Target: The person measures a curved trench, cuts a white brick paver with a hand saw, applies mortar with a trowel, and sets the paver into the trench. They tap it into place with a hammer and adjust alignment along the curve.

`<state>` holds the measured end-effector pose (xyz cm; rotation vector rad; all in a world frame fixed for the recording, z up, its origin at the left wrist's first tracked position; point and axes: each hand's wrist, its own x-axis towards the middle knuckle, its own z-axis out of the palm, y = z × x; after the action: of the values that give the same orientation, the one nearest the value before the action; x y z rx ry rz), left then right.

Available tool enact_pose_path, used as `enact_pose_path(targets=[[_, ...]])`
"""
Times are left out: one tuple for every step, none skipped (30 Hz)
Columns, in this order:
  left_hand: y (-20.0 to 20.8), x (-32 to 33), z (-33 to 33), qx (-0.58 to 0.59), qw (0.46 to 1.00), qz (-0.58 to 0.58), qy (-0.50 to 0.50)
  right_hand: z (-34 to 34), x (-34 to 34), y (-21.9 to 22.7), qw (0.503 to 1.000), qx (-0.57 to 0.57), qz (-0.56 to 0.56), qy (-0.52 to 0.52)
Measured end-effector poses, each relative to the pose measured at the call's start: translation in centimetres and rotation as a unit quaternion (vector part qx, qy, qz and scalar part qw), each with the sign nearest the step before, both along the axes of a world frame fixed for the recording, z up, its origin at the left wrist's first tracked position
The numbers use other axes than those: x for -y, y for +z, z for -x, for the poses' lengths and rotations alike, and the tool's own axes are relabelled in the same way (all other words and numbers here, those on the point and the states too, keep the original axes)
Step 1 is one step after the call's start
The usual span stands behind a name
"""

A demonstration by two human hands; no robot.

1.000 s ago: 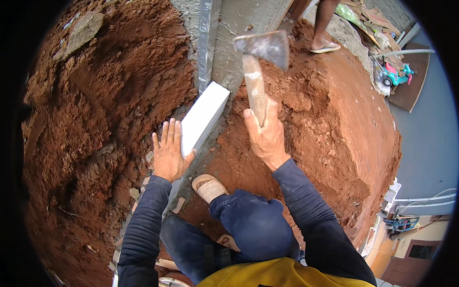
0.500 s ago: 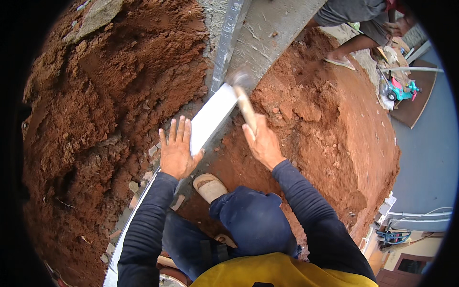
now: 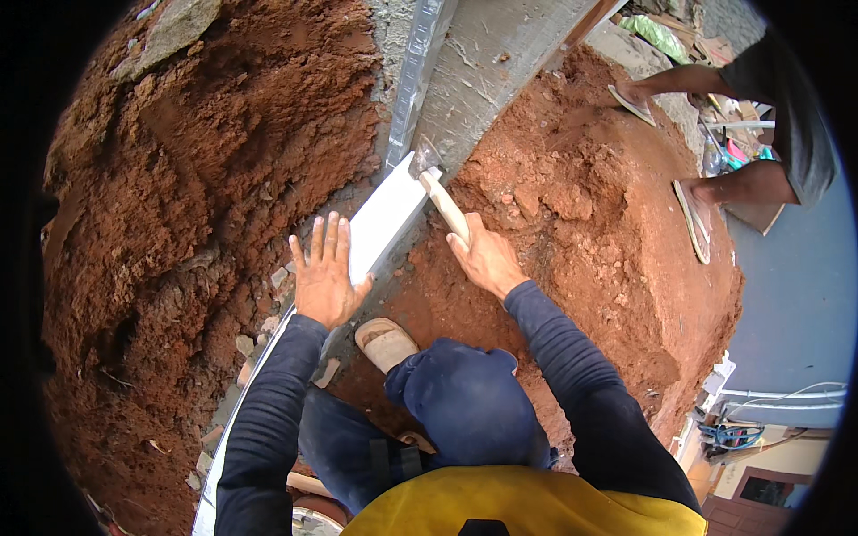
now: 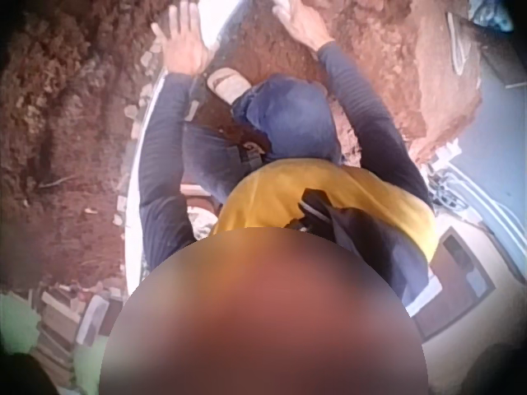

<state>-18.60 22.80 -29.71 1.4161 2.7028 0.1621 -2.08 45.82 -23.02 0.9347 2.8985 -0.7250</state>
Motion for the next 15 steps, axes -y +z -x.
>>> enact_pose_path(targets=[[-0.03,-0.02,-0.07,-0.001,1.0,-0.007,0.004,0.02,-0.24,-0.05,1.0,-0.003,0.005,-0.029],[-0.08,-0.05,0.02,-0.01,1.0,-0.008,0.01,0.04,-0.36,-0.13,0.999,-0.043,0.01,-0.014],[-0.16,-0.05,-0.04,-0.003,1.0,-0.001,0.006,0.0,-0.54,-0.13,0.996,-0.056,0.002,-0.063],[-0.23,-0.05,0.01,-0.001,1.0,-0.004,0.006,-0.03,-0.58,-0.17,0.987,-0.139,0.004,-0.076],[-0.28,-0.05,-0.02,-0.005,1.0,-0.009,0.007,-0.07,-0.59,-0.15,0.974,-0.217,-0.018,-0.068],[-0.3,0.0,-0.02,0.005,1.0,-0.003,0.005,-0.12,-0.55,-0.12,0.967,-0.246,-0.019,-0.06],[-0.28,-0.01,-0.02,0.008,1.0,-0.005,0.005,-0.07,-0.41,-0.15,0.948,-0.311,-0.055,-0.039],[-0.24,-0.02,-0.06,0.002,1.0,-0.006,0.004,-0.14,-0.37,-0.11,0.969,-0.233,0.01,-0.082],[-0.17,-0.06,-0.02,0.002,1.0,0.005,0.0,-0.01,-0.18,-0.23,0.981,-0.132,0.096,-0.106],[-0.11,-0.09,-0.06,-0.002,1.0,0.005,-0.001,-0.11,-0.19,-0.21,0.998,0.021,0.042,-0.037],[-0.05,-0.17,0.02,0.005,1.0,0.014,0.0,-0.04,-0.06,-0.35,0.997,0.068,-0.022,0.011],[-0.01,-0.14,0.0,-0.006,1.0,0.011,-0.006,-0.12,-0.06,-0.38,1.0,0.018,-0.012,0.012],[-0.06,-0.2,0.15,-0.01,1.0,0.011,0.001,-0.17,0.04,-0.5,1.0,-0.011,-0.005,-0.012],[-0.18,-0.07,0.04,-0.005,1.0,0.001,-0.001,-0.27,0.13,-0.64,1.0,-0.023,0.005,-0.006],[-0.41,-0.08,0.07,-0.01,1.0,0.0,-0.003,-0.33,0.14,-0.73,0.997,-0.051,-0.011,-0.049]])
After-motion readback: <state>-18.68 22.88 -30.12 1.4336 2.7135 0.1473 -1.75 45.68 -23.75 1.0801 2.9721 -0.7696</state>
